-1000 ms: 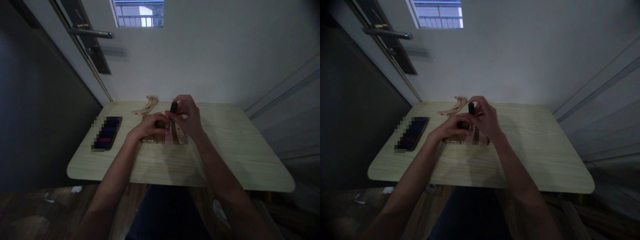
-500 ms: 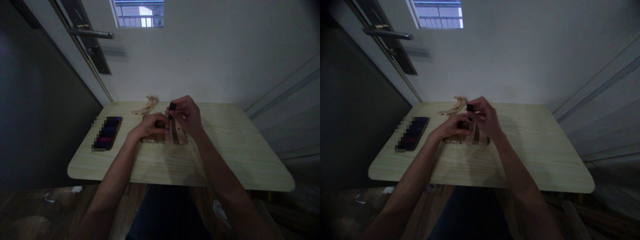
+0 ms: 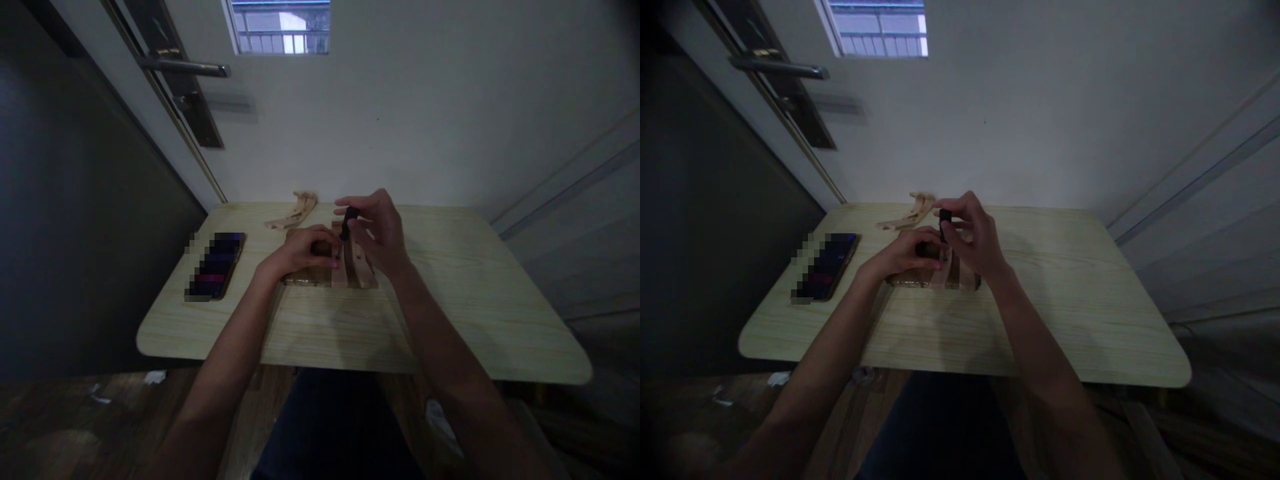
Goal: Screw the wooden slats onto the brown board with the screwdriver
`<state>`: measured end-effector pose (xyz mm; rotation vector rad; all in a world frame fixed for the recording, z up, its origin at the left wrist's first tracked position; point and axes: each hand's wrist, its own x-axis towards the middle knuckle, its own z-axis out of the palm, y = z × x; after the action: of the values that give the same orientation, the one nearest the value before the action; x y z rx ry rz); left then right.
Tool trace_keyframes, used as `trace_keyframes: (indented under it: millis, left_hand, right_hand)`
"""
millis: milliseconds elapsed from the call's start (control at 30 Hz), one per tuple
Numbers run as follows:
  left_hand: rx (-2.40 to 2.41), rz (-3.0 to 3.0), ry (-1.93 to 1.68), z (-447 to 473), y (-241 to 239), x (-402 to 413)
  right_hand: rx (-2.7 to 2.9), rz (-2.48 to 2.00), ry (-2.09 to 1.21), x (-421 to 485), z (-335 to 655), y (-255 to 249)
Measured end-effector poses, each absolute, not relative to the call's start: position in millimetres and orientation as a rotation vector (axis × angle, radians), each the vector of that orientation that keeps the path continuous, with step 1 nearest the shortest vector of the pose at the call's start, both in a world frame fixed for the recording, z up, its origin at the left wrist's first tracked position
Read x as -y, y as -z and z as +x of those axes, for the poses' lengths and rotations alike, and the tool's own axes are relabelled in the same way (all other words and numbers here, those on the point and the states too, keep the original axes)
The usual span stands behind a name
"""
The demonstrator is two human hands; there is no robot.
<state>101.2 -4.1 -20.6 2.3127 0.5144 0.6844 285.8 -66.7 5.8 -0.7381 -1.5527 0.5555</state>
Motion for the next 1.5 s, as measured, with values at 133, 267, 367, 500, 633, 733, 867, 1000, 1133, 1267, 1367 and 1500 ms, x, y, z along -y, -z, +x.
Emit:
trace_keyframes:
  millis: [133, 267, 367, 500, 633, 733, 867, 1000, 1133, 1267, 1367, 1500]
  left_hand:
    - [-0.494, 2.323, -0.669, 101, 22, 3]
    - [-0.504, 2.295, -0.673, 101, 20, 3]
    - [-0.501, 2.282, -0.679, 102, 19, 5]
    - [-0.496, 2.290, -0.677, 102, 18, 5]
    - [-0.491, 2.290, -0.684, 102, 19, 5]
    - [-0.505, 2.293, -0.679, 102, 19, 5]
    - [-0.507, 2.290, -0.676, 102, 20, 4]
    - [-0.520, 2.295, -0.683, 102, 20, 5]
    - [-0.506, 2.288, -0.672, 102, 19, 5]
    - [-0.492, 2.302, -0.690, 102, 19, 5]
    - [-0.514, 2.314, -0.676, 101, 20, 4]
    - [-0.521, 2.308, -0.672, 101, 21, 3]
  right_hand:
    - [1.459, -0.747, -0.683, 63, 283, -3]
    - [1.444, -0.838, -0.636, 61, 282, -6]
    - [1.481, -0.828, -0.562, 61, 281, -7]
    - [1.514, -0.816, -0.488, 60, 280, -5]
    - [1.553, -0.837, -0.380, 61, 280, -5]
    - [1.573, -0.820, -0.353, 66, 281, -8]
    - [1.553, -0.748, -0.464, 69, 284, -8]
    - [1.496, -0.803, -0.588, 65, 285, -2]
    - [1.495, -0.835, -0.530, 63, 282, -2]
    - [1.552, -0.874, -0.499, 61, 281, -4]
    - [1.567, -0.861, -0.424, 59, 280, -3]
    - [1.541, -0.872, -0.230, 60, 279, -3]
